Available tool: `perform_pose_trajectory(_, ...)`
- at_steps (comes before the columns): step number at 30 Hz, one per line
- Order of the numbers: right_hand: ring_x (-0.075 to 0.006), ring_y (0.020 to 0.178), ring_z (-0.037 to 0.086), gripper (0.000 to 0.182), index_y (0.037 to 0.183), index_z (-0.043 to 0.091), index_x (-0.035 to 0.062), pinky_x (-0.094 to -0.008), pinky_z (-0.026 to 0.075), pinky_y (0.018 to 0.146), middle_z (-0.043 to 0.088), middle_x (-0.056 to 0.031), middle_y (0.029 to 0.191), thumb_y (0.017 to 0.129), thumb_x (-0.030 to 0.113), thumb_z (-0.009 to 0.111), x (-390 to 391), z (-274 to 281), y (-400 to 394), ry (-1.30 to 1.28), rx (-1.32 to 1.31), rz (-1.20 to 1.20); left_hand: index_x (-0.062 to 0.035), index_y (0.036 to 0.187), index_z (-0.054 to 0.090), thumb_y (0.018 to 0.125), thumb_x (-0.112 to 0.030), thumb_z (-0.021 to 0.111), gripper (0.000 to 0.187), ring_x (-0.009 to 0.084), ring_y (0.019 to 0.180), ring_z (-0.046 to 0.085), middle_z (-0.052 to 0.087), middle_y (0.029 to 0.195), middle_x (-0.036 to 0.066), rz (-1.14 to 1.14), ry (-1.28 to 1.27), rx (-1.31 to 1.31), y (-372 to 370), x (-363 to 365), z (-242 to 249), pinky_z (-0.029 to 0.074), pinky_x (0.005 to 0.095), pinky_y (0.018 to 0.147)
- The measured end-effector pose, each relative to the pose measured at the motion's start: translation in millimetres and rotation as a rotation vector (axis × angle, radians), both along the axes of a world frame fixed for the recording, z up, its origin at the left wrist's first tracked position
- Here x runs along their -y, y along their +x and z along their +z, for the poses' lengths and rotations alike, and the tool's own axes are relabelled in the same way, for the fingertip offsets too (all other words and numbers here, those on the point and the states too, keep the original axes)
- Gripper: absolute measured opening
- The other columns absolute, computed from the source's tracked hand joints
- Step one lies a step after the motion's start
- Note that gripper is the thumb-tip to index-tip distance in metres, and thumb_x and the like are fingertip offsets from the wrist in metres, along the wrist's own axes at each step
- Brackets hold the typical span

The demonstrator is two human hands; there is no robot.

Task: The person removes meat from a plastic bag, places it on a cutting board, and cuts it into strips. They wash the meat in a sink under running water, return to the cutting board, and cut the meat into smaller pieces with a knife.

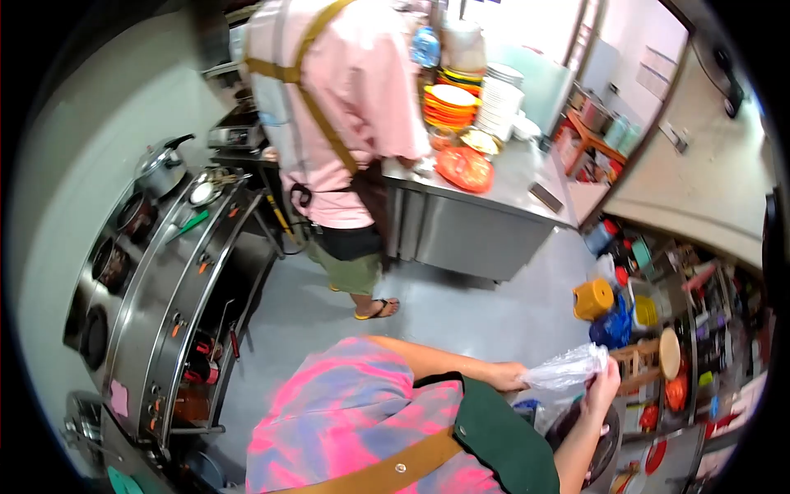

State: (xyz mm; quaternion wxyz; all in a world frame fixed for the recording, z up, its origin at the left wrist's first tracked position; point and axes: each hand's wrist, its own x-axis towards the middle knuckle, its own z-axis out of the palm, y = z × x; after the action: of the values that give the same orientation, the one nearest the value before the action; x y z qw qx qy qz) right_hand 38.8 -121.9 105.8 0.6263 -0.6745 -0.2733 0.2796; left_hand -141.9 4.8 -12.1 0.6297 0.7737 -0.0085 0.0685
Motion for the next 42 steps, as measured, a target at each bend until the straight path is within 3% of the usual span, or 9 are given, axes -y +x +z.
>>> perform_pose_trajectory(5,-0.0266,0.121,0.035,0.087,0.137,0.028,0.0055,-0.0391,0.031,0.098,0.032,-0.0154,0.137,0.056,-0.001,0.06,-12.2,40.3,-119.8,-0.028,0.822,0.283,-0.0021,0.09,0.055,0.086,-0.015,0.047,0.016,0.0223,0.07,0.058,0.061,0.074,0.013,0.327,-0.164,-0.1,-80.3,-39.5,10.1,0.046,0.0352,0.064)
perform_pose_trajectory(9,-0.0346,0.122,0.036,0.076,0.127,0.038,0.0049,-0.0488,0.02,0.105,0.038,-0.0169,0.132,0.057,0.003,0.065,-47.3,31.4,-211.2,-0.286,1.632,0.833,-0.0035,0.092,0.055,0.086,-0.02,0.049,0.019,0.0305,0.072,0.058,0.061,0.078,0.017,0.291,-0.011,-0.011,-108.8,-44.8,-5.7,0.046,0.0391,0.067)
perform_pose_trajectory(14,-0.0313,0.07,0.059,0.028,0.098,0.057,0.0042,-0.0424,0.047,0.075,0.062,-0.0116,0.075,0.071,0.009,0.064,-69.6,-35.9,-207.0,-0.537,1.15,0.774,-0.0044,0.092,0.059,0.082,-0.026,0.056,0.024,0.0309,0.082,0.058,0.058,0.086,0.02,0.088,0.382,-0.176,-207.1,-64.4,39.6,0.045,0.0396,0.072)
perform_pose_trajectory(19,-0.0195,0.049,0.052,0.014,0.084,0.057,-0.0016,-0.0306,0.042,0.05,0.056,-0.0058,0.061,0.083,0.012,0.057,-63.6,-48.0,-228.7,-0.413,0.765,0.783,-0.0052,0.081,0.06,0.077,-0.024,0.059,0.02,0.0336,0.074,0.056,0.055,0.079,0.016,0.544,0.816,0.066,-244.0,-81.8,-11.0,0.045,0.0435,0.069)
perform_pose_trajectory(24,-0.0079,0.045,0.039,0.014,0.09,0.051,-0.0002,-0.0229,0.033,0.042,0.049,-0.001,0.058,0.09,0.013,0.048,-67.7,-39.5,-262.7,-0.187,0.066,0.603,-0.0037,0.078,0.06,0.08,-0.011,0.056,0.008,0.0268,0.067,0.06,0.061,0.074,0.016,1.01,0.258,0.158,-233.5,-96.8,16.7,0.048,0.0368,0.062)
perform_pose_trajectory(28,-0.009,0.043,0.039,0.014,0.093,0.049,0.0053,-0.0212,0.033,0.041,0.047,-0.0001,0.06,0.09,0.018,0.05,-82.0,-88.8,-241.4,0.087,-0.855,0.995,-0.0005,0.084,0.062,0.081,-0.008,0.058,0.008,0.0132,0.074,0.059,0.062,0.077,0.004,0.468,-0.5,0.397,-223.4,-85.1,85.9,0.049,0.0318,0.061)
perform_pose_trajectory(34,-0.006,0.052,0.046,0.01,0.077,0.054,0.0068,-0.0193,0.035,0.043,0.05,0.0015,0.062,0.076,0.009,0.063,-141.4,4.1,-217.7,0.127,-0.296,0.747,-0.0012,0.089,0.06,0.082,-0.011,0.061,0.012,0.0111,0.076,0.056,0.06,0.084,0.003,0.444,-0.732,0.144,-232.1,-86.8,116.4,0.046,0.0261,0.067)
perform_pose_trajectory(36,-0.0075,0.058,0.051,0.014,0.076,0.055,0.0033,-0.0193,0.039,0.048,0.059,-0.0035,0.073,0.073,0.009,0.068,-133.0,50.7,-233.2,-0.062,0.114,0.777,-0.0025,0.092,0.061,0.082,-0.011,0.061,0.013,0.0115,0.078,0.057,0.061,0.086,0.004,0.559,-0.338,0.051,-231.0,-84.6,104.8,0.048,0.026,0.067)
perform_pose_trajectory(42,-0.023,0.091,0.05,0.022,0.074,0.06,0.0154,-0.0422,0.034,0.078,0.053,-0.0005,0.09,0.058,0.022,0.074,-131.8,13.4,-266.6,0.427,1.281,0.282,-0.0071,0.096,0.058,0.086,-0.012,0.054,0.011,0.013,0.075,0.058,0.06,0.087,0.005,0.904,-0.657,0.023,-222.3,-73.0,89.5,0.048,0.0254,0.06)
